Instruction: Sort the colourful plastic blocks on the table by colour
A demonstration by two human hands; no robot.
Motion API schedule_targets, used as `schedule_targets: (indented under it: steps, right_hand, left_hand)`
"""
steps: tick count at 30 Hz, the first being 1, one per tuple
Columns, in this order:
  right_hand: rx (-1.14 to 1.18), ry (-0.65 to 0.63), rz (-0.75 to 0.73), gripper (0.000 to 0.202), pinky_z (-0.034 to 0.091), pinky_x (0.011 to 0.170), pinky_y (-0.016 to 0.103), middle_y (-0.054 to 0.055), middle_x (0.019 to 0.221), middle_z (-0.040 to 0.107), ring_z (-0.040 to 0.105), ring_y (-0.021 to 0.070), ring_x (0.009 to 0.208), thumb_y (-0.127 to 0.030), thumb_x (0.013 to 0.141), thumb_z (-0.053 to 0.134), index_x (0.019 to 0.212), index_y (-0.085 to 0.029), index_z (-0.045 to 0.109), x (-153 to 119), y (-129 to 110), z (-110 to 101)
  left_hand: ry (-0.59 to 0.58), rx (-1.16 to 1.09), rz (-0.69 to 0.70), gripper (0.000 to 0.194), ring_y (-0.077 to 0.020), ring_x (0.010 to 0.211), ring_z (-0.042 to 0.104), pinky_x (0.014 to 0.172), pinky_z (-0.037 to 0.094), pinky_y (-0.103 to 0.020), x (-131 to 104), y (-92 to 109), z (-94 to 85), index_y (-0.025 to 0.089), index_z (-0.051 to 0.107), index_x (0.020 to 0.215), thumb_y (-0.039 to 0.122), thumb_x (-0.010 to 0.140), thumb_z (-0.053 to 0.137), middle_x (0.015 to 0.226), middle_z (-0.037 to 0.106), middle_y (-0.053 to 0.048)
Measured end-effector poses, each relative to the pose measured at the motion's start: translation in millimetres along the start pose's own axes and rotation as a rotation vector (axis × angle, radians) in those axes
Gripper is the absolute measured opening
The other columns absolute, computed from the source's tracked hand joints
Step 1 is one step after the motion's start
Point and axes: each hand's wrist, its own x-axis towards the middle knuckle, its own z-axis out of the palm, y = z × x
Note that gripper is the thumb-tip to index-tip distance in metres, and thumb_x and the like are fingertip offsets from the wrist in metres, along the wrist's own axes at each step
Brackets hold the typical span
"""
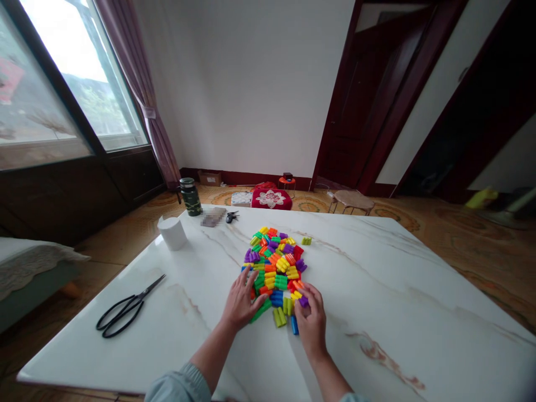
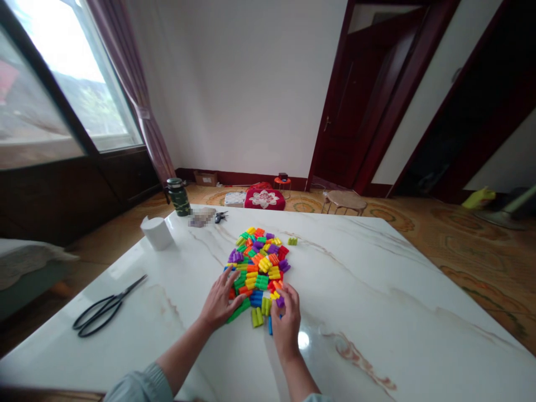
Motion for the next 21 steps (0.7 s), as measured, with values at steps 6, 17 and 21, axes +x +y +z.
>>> schedule_targets:
  steps: [6, 17, 21]
  right_hand:
    - [0.158, -0.011, 0.127, 0.024, 0.051, 0.096, 0.041, 0.013, 0.125, 0.059, 0.057, 0.0243, 0.116, -0.032, 0.087, 0.055, 0.104, -0.019, 0.065, 14.1, -16.5, -1.0]
    - [0.094, -0.107, 0.134, 0.022, 0.05, 0.097, 0.042, 0.011, 0.113, 0.067, 0.062, 0.0236, 0.109, -0.026, 0.079, 0.054, 0.095, -0.02, 0.068, 8.4, 16.2, -8.7]
    - [0.052, -0.116, 0.095, 0.024, 0.05, 0.096, 0.043, 0.011, 0.11, 0.068, 0.062, 0.0238, 0.106, -0.028, 0.081, 0.054, 0.097, -0.02, 0.07, 5.9, 18.4, -12.7]
  left_hand:
    - [-0.022, 0.009, -0.022, 0.068, -0.0342, 0.136, 0.039, 0.108, 0.038, -0.052, 1.0, 2.4, -1.5, 0.025, 0.041, 0.142, 0.059, 0.085, 0.055, 0.153, 0.034, -0.013]
    - [0.003, -0.02, -0.022, 0.062, -0.0328, 0.136, 0.04, 0.107, 0.039, -0.051, 1.8, 6.2, -4.7, 0.026, 0.043, 0.14, 0.056, 0.086, 0.055, 0.152, 0.036, -0.012]
    - [0.002, -0.016, -0.032, 0.062, -0.0329, 0.134, 0.043, 0.107, 0.039, -0.051, 2.2, 6.7, -5.2, 0.026, 0.045, 0.139, 0.057, 0.087, 0.054, 0.151, 0.037, -0.012]
